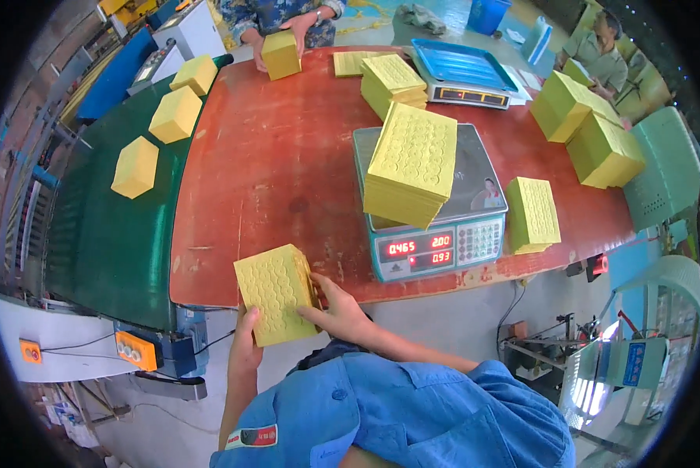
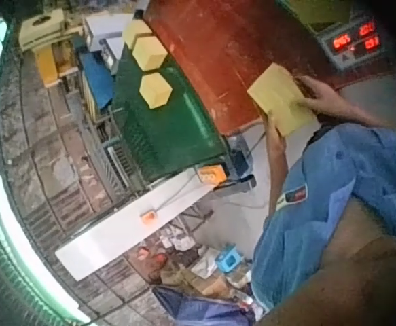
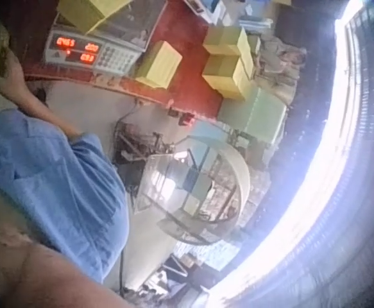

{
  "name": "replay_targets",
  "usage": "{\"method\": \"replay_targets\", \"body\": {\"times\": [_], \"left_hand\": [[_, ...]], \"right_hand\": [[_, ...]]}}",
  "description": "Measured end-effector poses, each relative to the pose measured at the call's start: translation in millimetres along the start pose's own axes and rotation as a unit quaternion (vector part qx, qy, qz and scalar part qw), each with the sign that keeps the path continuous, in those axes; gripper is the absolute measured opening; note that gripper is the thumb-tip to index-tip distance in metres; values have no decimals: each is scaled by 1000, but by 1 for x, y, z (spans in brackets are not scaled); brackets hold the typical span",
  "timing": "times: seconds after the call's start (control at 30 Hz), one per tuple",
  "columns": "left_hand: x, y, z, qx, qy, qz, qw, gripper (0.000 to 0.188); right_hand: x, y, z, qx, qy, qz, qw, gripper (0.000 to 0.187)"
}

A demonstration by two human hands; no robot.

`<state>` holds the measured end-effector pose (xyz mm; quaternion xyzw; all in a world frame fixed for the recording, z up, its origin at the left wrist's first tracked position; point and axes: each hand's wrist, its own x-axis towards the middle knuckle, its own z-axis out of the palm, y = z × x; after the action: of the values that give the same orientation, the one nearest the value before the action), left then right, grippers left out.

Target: The recorder weighs stacks of yellow paper products on a digital scale and then uses a machine to band them together for packaging.

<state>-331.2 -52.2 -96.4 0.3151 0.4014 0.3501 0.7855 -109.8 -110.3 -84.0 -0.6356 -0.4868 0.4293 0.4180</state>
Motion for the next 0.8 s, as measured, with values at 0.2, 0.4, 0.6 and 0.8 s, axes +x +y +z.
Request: {"method": "replay_targets", "body": {"times": [0.2, 0.4, 0.6, 0.8], "left_hand": [[-13, -19, -23, 25, 2, -14, 1000, 63], [-15, 6, -20, -29, 4, -157, 987, 73], [38, 110, 141, 92, -261, 0, 961, 71], [131, 156, 302, 160, -344, 55, 924, 59]], "right_hand": [[-33, 50, -7, 139, -46, 154, 977, 69], [-44, 20, -4, 309, -63, 116, 942, 77], [-39, -76, -119, 254, 120, -96, 955, 75], [28, -111, -235, 407, 203, -99, 885, 37]]}}
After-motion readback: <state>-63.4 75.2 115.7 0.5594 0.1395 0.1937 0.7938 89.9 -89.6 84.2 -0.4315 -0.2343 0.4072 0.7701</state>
